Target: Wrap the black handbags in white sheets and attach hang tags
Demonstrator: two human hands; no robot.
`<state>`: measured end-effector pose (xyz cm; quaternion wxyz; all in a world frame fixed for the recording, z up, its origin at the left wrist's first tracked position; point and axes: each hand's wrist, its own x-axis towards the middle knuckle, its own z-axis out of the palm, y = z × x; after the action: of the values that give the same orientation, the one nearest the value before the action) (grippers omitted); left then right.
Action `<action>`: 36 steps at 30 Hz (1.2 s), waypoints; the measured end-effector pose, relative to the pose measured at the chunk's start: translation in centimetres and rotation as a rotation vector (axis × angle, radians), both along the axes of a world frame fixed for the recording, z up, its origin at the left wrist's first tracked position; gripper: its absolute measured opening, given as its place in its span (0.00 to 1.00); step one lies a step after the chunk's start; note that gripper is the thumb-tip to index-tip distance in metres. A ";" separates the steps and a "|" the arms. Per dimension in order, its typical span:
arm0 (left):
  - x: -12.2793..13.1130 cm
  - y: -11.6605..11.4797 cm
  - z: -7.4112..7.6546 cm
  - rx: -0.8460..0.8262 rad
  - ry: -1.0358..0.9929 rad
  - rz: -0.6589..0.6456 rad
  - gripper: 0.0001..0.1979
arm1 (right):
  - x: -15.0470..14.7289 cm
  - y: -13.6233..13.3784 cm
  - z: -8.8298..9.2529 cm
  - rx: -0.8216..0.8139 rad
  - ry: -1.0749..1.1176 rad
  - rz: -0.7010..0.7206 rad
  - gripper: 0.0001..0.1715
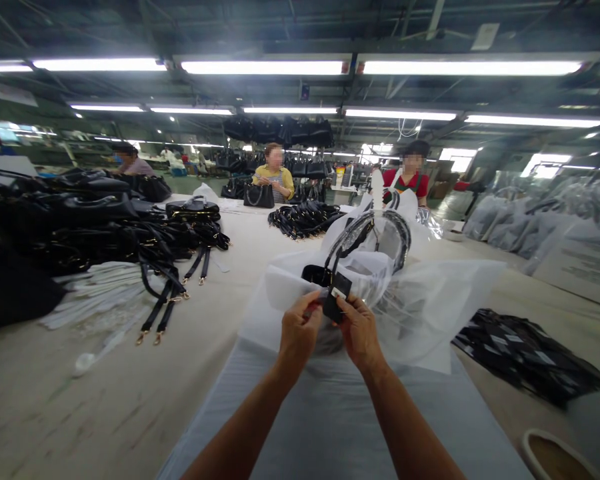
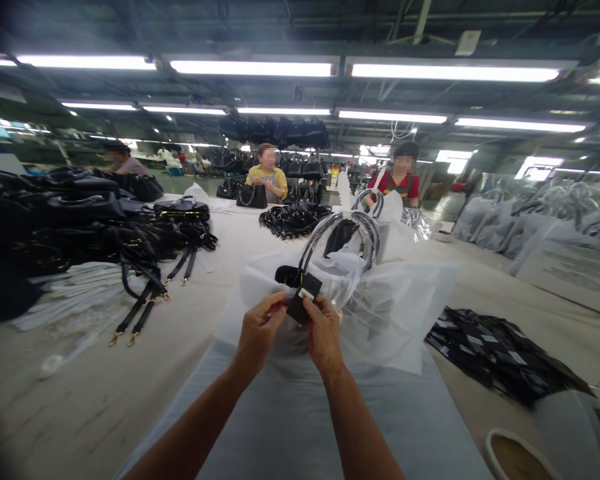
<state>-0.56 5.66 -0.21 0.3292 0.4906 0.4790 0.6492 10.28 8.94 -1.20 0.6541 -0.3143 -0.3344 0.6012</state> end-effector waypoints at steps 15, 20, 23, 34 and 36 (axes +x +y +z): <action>-0.7 -0.8 1.3 -0.232 -0.192 -0.072 0.10 | 1.4 -0.5 -0.1 0.020 -0.129 -0.067 0.25; -2.8 -3.2 0.4 -0.269 -0.174 -0.073 0.12 | 1.5 -0.3 0.4 0.070 -0.101 -0.199 0.23; -4.3 -5.4 -0.7 -0.307 -0.124 -0.063 0.13 | 1.6 -0.2 0.4 0.078 -0.122 -0.229 0.21; -7.4 -10.0 -3.6 -0.381 0.058 -0.066 0.13 | 2.3 0.0 -1.6 0.076 -0.178 -0.166 0.19; -7.1 -9.2 -3.4 -0.366 0.234 -0.123 0.12 | 2.6 -0.9 -2.2 0.083 -0.241 -0.167 0.19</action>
<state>-7.62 -3.56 -3.58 0.3938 0.5230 0.5930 0.4687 12.91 8.03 -3.39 0.6694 -0.3835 -0.4077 0.4884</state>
